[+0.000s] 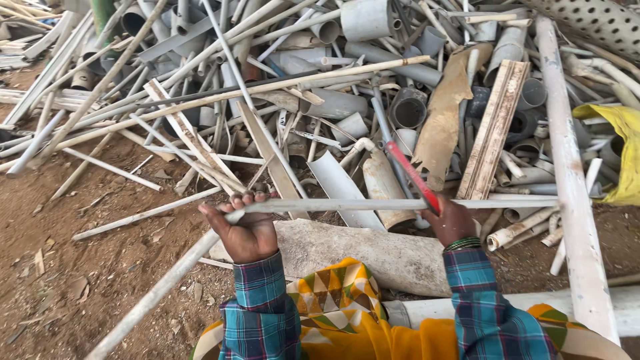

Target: The person sorts through a large pile of PVC pipes and pipe fragments by hand, using a small red tool to tap and inspect specific pieces.

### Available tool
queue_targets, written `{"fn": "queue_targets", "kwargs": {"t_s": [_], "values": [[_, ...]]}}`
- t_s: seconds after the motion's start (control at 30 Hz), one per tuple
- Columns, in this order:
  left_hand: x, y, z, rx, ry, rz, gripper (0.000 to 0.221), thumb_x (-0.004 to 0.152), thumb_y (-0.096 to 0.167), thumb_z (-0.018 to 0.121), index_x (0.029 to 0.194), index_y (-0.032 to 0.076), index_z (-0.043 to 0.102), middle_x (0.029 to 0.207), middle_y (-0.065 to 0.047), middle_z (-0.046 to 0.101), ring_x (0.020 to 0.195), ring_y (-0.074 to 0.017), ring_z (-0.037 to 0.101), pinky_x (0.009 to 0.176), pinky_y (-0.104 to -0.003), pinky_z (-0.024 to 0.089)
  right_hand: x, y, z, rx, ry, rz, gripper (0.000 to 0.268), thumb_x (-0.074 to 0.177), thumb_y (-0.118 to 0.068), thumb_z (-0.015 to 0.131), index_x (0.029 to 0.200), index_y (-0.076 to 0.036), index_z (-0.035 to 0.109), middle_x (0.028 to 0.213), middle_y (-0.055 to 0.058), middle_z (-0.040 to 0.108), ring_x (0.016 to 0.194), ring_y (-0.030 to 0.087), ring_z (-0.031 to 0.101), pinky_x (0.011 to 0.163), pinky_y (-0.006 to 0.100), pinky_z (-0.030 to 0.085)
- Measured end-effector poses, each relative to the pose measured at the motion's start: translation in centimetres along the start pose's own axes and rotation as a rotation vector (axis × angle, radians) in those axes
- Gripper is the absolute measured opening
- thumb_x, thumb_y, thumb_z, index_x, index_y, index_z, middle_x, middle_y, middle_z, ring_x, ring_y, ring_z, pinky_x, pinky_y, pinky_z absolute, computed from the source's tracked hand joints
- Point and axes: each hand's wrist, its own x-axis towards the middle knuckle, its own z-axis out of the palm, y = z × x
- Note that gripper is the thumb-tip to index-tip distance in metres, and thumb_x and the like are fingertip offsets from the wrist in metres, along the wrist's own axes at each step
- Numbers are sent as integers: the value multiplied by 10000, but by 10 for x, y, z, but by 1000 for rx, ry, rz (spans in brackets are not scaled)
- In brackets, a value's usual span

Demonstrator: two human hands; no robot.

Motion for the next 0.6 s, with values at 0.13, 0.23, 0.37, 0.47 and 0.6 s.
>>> {"fn": "queue_targets", "kwargs": {"t_s": [0.13, 0.23, 0.37, 0.47, 0.6], "values": [[-20, -38, -54, 74, 188, 23, 448, 1051, 494, 622, 799, 125, 605, 754, -50, 675, 749, -206, 677, 796, -446, 585, 0, 39, 55, -107, -207, 114, 563, 839, -507, 756, 1263, -151, 655, 970, 208, 743, 936, 403, 715, 812, 520, 557], [-22, -65, -57, 76, 244, -11, 410, 1013, 476, 589, 777, 141, 598, 715, -35, 655, 728, -199, 672, 808, -479, 595, 8, 77, 66, -66, -163, 99, 588, 823, -503, 767, 1265, -130, 658, 1004, 225, 735, 955, 418, 716, 825, 526, 557], [-15, -99, -29, 26, 129, -24, 448, 1081, 471, 513, 821, 110, 561, 783, -40, 584, 779, -202, 612, 840, -438, 548, 20, 107, 53, -39, -82, 53, 529, 869, -482, 780, 1189, -65, 717, 952, 236, 738, 904, 409, 731, 826, 526, 565], [-11, -115, -9, 64, 159, -6, 466, 1062, 493, 538, 813, 99, 555, 760, -54, 566, 745, -202, 602, 800, -440, 557, 26, 113, 57, -22, -73, 16, 517, 865, -468, 773, 1229, -103, 739, 964, 223, 750, 938, 405, 733, 846, 523, 570], [-20, -103, -22, 198, 362, 97, 362, 1007, 488, 602, 918, 139, 572, 727, -35, 536, 684, -197, 589, 748, -420, 572, 32, 119, 75, -79, -153, 86, 564, 865, -526, 760, 1262, -126, 724, 933, 232, 759, 917, 414, 745, 833, 535, 576]]}}
